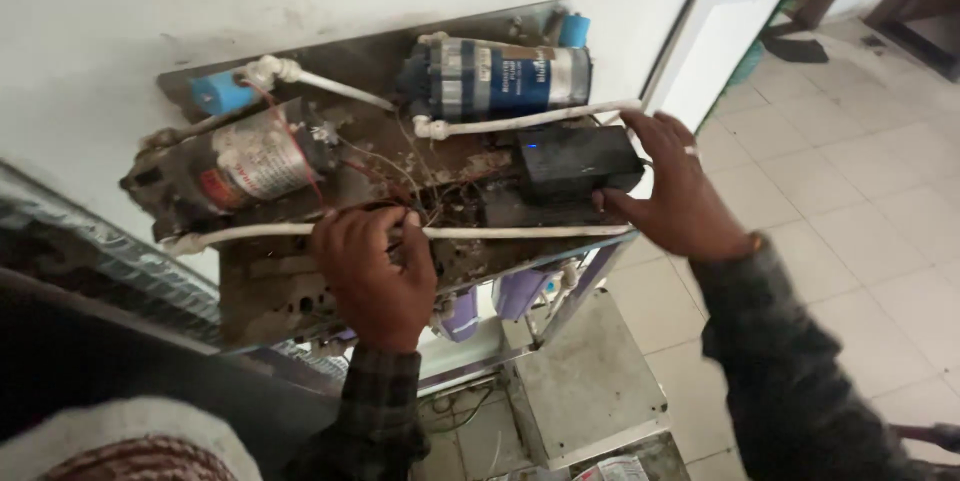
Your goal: The recorder is seen inspecting and working on the wiring and components of a water filtration unit.
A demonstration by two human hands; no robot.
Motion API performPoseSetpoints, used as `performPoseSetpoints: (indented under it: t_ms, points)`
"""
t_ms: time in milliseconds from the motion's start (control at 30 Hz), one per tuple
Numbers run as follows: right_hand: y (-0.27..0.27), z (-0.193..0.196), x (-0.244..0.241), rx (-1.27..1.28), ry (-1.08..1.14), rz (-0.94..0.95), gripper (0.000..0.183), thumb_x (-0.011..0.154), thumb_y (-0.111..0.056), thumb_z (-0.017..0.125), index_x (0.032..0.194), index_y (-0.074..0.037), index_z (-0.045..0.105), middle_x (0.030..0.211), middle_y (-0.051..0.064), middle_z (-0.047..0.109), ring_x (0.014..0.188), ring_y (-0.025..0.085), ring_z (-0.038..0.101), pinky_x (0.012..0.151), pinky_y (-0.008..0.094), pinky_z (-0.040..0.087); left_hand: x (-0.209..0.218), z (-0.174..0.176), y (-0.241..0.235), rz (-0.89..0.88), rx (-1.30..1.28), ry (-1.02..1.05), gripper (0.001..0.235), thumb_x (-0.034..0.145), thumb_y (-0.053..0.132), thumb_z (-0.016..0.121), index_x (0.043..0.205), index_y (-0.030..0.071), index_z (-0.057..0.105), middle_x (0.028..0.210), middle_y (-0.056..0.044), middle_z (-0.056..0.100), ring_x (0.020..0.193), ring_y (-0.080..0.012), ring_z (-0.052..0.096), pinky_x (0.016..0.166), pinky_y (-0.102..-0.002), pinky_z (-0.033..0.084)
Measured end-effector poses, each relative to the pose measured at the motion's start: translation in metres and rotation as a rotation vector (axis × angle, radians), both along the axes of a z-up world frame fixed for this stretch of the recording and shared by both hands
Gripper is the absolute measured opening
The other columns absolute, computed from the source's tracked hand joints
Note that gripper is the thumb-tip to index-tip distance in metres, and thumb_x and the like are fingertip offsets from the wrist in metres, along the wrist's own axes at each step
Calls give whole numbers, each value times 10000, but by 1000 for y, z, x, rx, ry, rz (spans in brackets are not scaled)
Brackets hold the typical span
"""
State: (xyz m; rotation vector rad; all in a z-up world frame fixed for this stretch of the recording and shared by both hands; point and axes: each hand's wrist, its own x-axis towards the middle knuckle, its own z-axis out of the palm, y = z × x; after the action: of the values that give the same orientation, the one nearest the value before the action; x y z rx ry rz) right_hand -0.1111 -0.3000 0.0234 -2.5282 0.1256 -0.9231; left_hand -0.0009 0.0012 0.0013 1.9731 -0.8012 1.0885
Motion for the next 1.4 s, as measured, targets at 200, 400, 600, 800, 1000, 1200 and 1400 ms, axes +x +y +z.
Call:
performPoseSetpoints:
  t_ms: [200, 400, 600, 800, 1000, 1200, 1400]
  points:
    - [-31, 19, 11, 119, 254, 144, 861, 737, -258, 917, 1469, -47, 515, 1475, 209, 531, 1383, 357, 478, 1136, 469, 415, 6, -4, 0, 51, 40, 35, 164, 1040, 205, 691, 1030, 43, 671, 1021, -157, 666, 1075, -351, 594, 1139, -563, 419]
    - [-14, 27, 16, 379, 146, 81, 877, 730, -364, 916, 1435, -31, 514, 1303, 185, 667, 1308, 301, 605, 1041, 447, 527, 6, -13, 1, 68, 51, -6, 146, 1074, 194, 693, 1084, 51, 663, 1077, -168, 651, 1134, -379, 579, 1206, -559, 405]
    - [-13, 15, 30, 509, 119, 59, 795, 782, -339, 908, 1388, -9, 511, 1256, 189, 672, 1268, 272, 632, 977, 392, 577, 9, -16, 2, 79, 75, 44, 127, 1051, 187, 696, 1060, 68, 655, 1068, -122, 659, 1120, -319, 602, 1224, -587, 382]
    - [5, 12, 30, 618, 49, 8, 680, 800, -367, 850, 1253, 13, 515, 1090, 145, 756, 1125, 222, 731, 922, 342, 604, 4, -9, 0, 81, 50, 30, 145, 1043, 194, 696, 1071, 57, 657, 1088, -136, 648, 1154, -349, 575, 1200, -570, 391]
    - [23, -5, 20, 174, -144, -222, 515, 863, -352, 890, 1076, 4, 584, 1044, 156, 662, 984, 295, 654, 853, 454, 544, 5, -12, 0, 70, 40, 37, 150, 1028, 199, 710, 1063, 58, 671, 1057, -126, 650, 1138, -336, 581, 1180, -568, 392]
    - [36, -17, 15, 84, -212, -344, 443, 862, -328, 909, 969, -26, 603, 1000, 124, 630, 1061, 329, 550, 884, 479, 456, 2, -3, 0, 68, 62, 69, 155, 1009, 195, 704, 1045, 48, 673, 1047, -115, 668, 1124, -314, 597, 1187, -572, 383]
    - [50, -21, -2, 81, -326, -342, 220, 933, -181, 852, 1037, -54, 706, 1070, 90, 691, 1090, 282, 590, 938, 440, 484, 5, -9, -1, 74, 46, 39, 143, 1021, 190, 693, 1044, 50, 671, 1050, -116, 682, 1115, -305, 602, 1192, -570, 386]
